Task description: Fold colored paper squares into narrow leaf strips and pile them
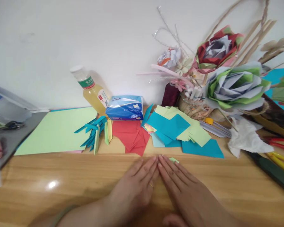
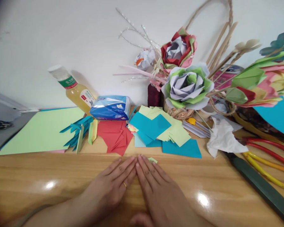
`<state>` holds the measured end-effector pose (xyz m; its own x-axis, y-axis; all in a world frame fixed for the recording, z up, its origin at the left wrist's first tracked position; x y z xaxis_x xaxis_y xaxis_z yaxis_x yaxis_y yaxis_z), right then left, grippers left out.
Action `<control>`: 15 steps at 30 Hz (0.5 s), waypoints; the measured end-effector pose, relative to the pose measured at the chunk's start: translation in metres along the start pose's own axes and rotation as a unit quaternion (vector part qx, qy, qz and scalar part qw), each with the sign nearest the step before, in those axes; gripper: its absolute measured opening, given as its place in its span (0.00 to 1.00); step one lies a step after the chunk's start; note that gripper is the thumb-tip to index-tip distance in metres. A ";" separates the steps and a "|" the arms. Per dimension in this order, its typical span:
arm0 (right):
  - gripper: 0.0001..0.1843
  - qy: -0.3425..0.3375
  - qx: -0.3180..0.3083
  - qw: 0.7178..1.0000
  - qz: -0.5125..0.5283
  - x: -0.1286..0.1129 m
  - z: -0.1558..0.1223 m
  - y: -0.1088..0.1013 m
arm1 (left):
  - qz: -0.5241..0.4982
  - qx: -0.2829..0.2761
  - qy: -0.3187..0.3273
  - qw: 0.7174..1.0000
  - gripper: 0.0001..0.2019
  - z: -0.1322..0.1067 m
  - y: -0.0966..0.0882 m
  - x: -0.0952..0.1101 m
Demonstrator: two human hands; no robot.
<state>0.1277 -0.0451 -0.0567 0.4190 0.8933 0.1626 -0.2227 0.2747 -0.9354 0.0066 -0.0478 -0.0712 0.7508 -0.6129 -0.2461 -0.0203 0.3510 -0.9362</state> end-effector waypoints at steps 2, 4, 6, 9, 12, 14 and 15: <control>0.44 0.018 0.008 1.000 -0.005 0.003 -0.002 0.002 | 0.006 0.002 -0.001 1.000 0.18 -0.001 -0.001 0.000; 0.43 0.027 0.017 0.999 -0.021 0.006 -0.008 0.001 | 0.005 0.012 -0.009 1.000 0.18 -0.003 -0.003 -0.001; 0.42 0.028 0.020 0.999 -0.042 0.010 -0.013 -0.002 | -0.002 0.028 -0.017 0.999 0.17 -0.006 -0.006 -0.002; 0.34 0.022 0.019 0.998 -0.058 0.017 -0.017 -0.005 | -0.038 0.068 -0.030 0.996 0.16 -0.009 -0.011 -0.007; 0.22 0.031 0.035 0.998 -0.050 0.023 -0.015 -0.006 | -0.122 0.105 -0.054 0.985 0.14 -0.007 -0.016 -0.019; 0.18 0.040 0.052 0.997 -0.043 0.026 -0.013 -0.005 | -0.191 0.103 -0.077 0.973 0.12 -0.002 -0.018 -0.028; 0.18 0.043 0.058 0.997 -0.039 0.026 -0.012 -0.005 | -0.218 0.096 -0.087 0.967 0.11 0.001 -0.019 -0.032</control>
Point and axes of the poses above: each hand's wrist, its own z-axis towards the middle knuckle, its own y-axis out of the palm, x = y × z, the point moved 5 cm from there along z, towards the middle knuckle, and after that the axes turned 11 degrees about -y, right-handed, at the moved point
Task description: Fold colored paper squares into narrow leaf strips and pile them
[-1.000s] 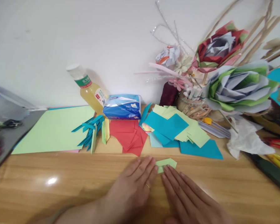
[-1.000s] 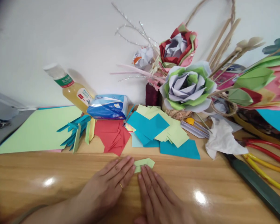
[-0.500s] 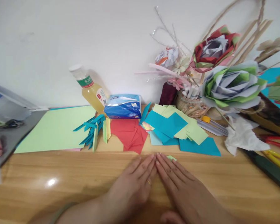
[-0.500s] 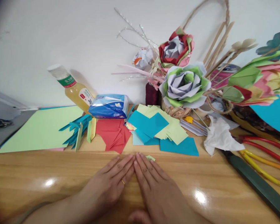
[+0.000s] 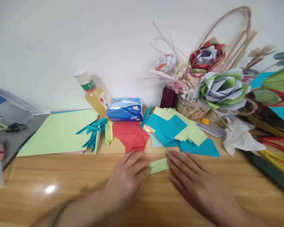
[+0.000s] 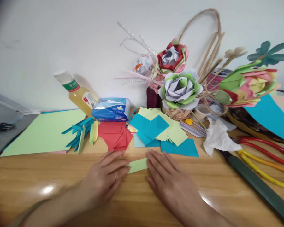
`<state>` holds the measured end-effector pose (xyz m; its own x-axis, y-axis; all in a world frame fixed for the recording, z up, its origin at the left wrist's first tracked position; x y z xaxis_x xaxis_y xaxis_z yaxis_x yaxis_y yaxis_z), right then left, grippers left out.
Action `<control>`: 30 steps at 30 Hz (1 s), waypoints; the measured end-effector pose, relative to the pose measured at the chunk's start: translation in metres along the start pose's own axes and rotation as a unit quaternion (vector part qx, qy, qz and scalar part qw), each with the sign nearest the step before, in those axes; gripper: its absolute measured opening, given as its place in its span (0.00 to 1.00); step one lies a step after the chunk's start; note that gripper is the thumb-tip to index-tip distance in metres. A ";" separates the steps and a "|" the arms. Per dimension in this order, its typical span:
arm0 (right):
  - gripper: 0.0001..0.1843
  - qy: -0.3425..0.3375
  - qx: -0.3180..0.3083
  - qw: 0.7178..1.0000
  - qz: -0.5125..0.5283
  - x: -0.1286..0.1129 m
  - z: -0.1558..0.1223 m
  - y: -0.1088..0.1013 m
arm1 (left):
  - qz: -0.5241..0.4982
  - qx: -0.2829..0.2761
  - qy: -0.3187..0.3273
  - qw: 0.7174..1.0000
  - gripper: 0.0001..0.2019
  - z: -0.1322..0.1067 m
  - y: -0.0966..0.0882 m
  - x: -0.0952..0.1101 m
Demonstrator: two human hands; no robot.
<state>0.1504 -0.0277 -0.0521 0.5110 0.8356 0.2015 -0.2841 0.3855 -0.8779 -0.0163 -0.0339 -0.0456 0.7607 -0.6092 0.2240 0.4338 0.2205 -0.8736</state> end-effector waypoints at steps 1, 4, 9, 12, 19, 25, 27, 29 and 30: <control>0.18 0.003 0.004 1.000 0.003 0.000 0.001 0.000 | -0.019 -0.005 -0.009 1.000 0.10 0.003 -0.001 -0.001; 0.18 0.012 0.012 1.000 0.010 -0.001 0.004 0.000 | -0.022 0.000 -0.017 1.000 0.08 0.008 -0.002 -0.001; 0.19 0.011 0.019 1.000 0.009 -0.002 0.008 -0.003 | 0.073 0.017 0.034 0.997 0.05 0.002 0.008 0.005; 0.18 0.003 0.015 1.000 0.013 -0.001 0.008 -0.004 | 0.083 0.033 0.063 0.994 0.04 0.001 0.012 0.007; 0.10 0.076 0.033 0.987 0.139 0.012 0.004 0.003 | -0.169 -0.035 -0.134 0.976 0.06 0.016 0.008 -0.007; 0.09 0.150 0.004 0.964 0.219 0.022 0.006 0.013 | -0.171 -0.072 -0.225 0.957 0.07 0.017 0.010 -0.012; 0.08 0.157 -0.005 0.967 0.199 0.023 0.006 0.015 | -0.156 -0.075 -0.236 0.956 0.07 0.016 0.013 -0.012; 0.08 0.162 -0.011 0.971 0.176 0.024 0.005 0.016 | -0.134 -0.074 -0.238 0.959 0.07 0.015 0.014 -0.013; 0.08 0.166 -0.014 0.972 0.166 0.024 0.004 0.016 | -0.123 -0.075 -0.235 0.961 0.06 0.015 0.015 -0.013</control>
Point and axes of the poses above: each hand's wrist, its own z-axis towards the middle knuckle, its own y-axis out of the palm, x = y × z, the point moved 5 cm from there along z, towards the middle knuckle, and after that the axes turned 11 degrees about -y, right-handed, at the moved point
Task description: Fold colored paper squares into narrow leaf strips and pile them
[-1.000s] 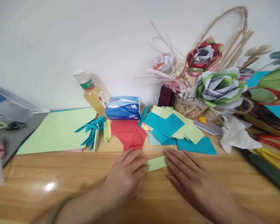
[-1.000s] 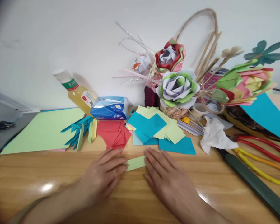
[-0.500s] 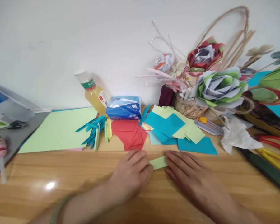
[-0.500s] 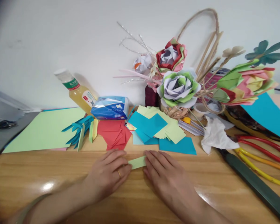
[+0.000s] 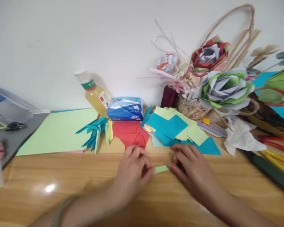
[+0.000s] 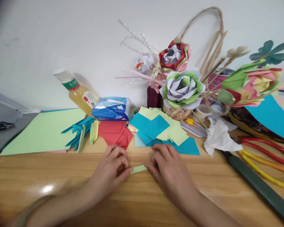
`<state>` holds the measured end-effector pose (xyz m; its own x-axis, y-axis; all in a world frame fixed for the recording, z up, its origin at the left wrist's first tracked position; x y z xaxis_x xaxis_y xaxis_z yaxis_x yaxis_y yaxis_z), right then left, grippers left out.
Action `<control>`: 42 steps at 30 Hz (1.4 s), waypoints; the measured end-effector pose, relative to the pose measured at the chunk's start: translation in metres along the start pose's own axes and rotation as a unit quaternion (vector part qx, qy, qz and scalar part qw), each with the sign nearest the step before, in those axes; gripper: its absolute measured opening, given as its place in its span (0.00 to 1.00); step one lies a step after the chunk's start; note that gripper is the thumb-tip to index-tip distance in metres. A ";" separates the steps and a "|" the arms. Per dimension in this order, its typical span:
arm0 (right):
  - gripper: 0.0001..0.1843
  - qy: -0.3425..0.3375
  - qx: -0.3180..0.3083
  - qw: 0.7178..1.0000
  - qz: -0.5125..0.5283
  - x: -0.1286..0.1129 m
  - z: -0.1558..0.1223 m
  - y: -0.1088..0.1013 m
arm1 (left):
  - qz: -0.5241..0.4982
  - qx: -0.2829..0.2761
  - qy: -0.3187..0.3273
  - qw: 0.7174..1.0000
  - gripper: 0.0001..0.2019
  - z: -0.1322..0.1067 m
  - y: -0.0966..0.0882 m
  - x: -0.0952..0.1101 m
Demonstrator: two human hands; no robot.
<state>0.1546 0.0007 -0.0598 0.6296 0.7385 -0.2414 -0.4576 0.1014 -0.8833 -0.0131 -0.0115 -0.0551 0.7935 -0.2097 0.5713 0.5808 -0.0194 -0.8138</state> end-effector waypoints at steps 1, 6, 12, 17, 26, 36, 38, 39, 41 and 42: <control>0.08 0.004 -0.002 1.000 -0.010 0.001 -0.001 0.000 | 0.010 0.001 0.005 1.000 0.07 0.000 0.000 0.000; 0.11 0.026 -0.009 0.998 -0.061 0.006 -0.002 0.001 | 0.065 -0.010 0.088 0.994 0.09 -0.003 0.005 0.004; 0.12 0.018 0.007 0.997 -0.077 0.005 -0.001 0.001 | 0.206 0.046 0.237 0.948 0.10 -0.016 0.014 0.012; 0.12 -0.001 -0.008 0.993 -0.114 0.005 -0.001 -0.002 | 0.226 0.061 0.265 0.935 0.09 -0.021 0.014 0.016; 0.17 -0.178 -0.012 0.983 -0.044 -0.025 -0.011 -0.004 | 0.222 0.034 0.237 0.945 0.07 -0.019 0.014 0.012; 0.16 -0.210 0.010 0.973 -0.095 -0.041 -0.004 0.003 | 0.214 0.125 0.262 0.933 0.10 -0.021 0.010 0.018; 0.15 -0.215 0.029 0.970 -0.108 -0.044 -0.004 0.003 | 0.217 0.127 0.281 0.926 0.10 -0.023 0.012 0.021; 0.16 -0.218 0.032 0.969 -0.109 -0.046 -0.004 0.002 | 0.215 0.133 0.287 0.924 0.10 -0.024 0.012 0.022; 0.19 -0.222 0.040 0.969 -0.096 -0.048 -0.004 -0.002 | 0.200 0.149 0.284 0.926 0.09 -0.025 0.010 0.025; 0.21 -0.220 0.041 0.971 -0.087 -0.049 -0.004 -0.005 | 0.188 0.154 0.280 0.929 0.09 -0.025 0.010 0.027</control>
Point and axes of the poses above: each hand's wrist, its own z-axis towards the middle knuckle, its own y-axis out of the palm, x = y × z, the point moved 5 cm from there along z, towards the middle knuckle, and after that the axes turned 11 degrees about -y, right-handed, at the moved point
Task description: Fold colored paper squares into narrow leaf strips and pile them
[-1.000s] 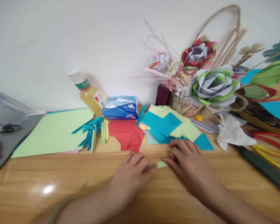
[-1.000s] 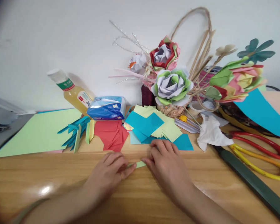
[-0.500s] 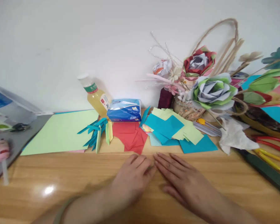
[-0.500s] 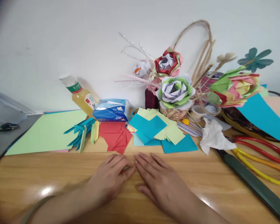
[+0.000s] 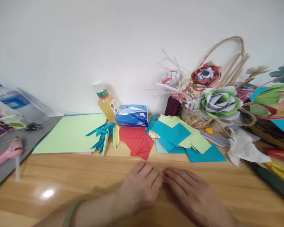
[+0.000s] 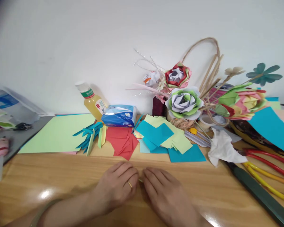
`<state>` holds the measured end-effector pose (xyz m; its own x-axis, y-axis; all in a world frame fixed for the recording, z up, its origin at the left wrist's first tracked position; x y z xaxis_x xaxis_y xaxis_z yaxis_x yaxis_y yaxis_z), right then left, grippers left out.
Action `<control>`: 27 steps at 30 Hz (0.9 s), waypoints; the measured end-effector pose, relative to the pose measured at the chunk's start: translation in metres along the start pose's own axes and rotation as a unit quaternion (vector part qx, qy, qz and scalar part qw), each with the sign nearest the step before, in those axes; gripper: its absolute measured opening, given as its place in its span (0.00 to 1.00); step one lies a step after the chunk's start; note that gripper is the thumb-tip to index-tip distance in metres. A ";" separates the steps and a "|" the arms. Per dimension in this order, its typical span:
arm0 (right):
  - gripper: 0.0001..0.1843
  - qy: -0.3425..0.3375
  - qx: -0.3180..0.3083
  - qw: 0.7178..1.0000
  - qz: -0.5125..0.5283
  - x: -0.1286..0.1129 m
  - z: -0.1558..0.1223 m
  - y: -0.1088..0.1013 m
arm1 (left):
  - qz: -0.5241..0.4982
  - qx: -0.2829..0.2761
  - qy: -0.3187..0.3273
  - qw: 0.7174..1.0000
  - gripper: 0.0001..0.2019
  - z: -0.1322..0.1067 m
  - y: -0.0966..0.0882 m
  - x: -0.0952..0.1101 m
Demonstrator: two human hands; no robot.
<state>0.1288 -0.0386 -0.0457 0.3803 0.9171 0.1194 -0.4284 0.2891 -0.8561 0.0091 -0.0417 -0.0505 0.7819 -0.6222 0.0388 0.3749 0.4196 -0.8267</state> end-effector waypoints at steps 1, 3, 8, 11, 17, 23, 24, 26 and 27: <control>0.22 0.007 0.004 1.000 0.009 0.000 0.000 -0.003 | -0.011 0.003 -0.008 1.000 0.09 0.001 -0.001 0.001; 0.24 0.022 0.012 0.999 0.022 0.000 0.000 -0.007 | -0.026 0.001 -0.010 1.000 0.09 0.001 -0.001 0.005; 0.23 0.031 0.018 0.999 0.025 -0.003 0.000 -0.010 | -0.020 0.005 0.039 0.999 0.14 0.000 -0.004 0.012; 0.21 0.035 0.024 0.998 0.052 -0.001 -0.002 -0.010 | -0.035 0.008 0.036 0.999 0.15 0.001 -0.007 0.008; 0.17 0.061 0.027 0.986 0.151 0.015 -0.010 -0.009 | -0.086 -0.022 0.022 0.996 0.14 0.004 -0.013 -0.004; 0.15 0.060 -0.002 0.982 0.180 0.018 -0.011 -0.010 | -0.142 -0.047 0.027 0.988 0.16 0.006 -0.016 -0.007; 0.15 0.061 -0.009 0.983 0.175 0.018 -0.011 -0.011 | -0.143 -0.047 0.028 0.988 0.16 0.007 -0.017 -0.006; 0.16 0.058 -0.023 0.984 0.167 0.018 -0.010 -0.015 | -0.142 -0.038 0.029 0.989 0.16 0.008 -0.019 -0.007; 0.16 0.054 -0.026 0.985 0.160 0.017 -0.010 -0.017 | -0.145 -0.034 0.026 0.989 0.16 0.008 -0.020 -0.007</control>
<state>0.1507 -0.0301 -0.0345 0.3181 0.9239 -0.2126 -0.4991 -0.0274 -0.8661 0.0002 -0.0400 -0.0299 0.6195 -0.7433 0.2525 0.5443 0.1750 -0.8205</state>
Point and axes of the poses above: each hand's wrist, its own z-axis towards the middle knuckle, its own y-axis out of the palm, x = y × z, the point moved 5 cm from there along z, towards the middle knuckle, and after that the axes turned 11 degrees about -y, right-handed, at the moved point
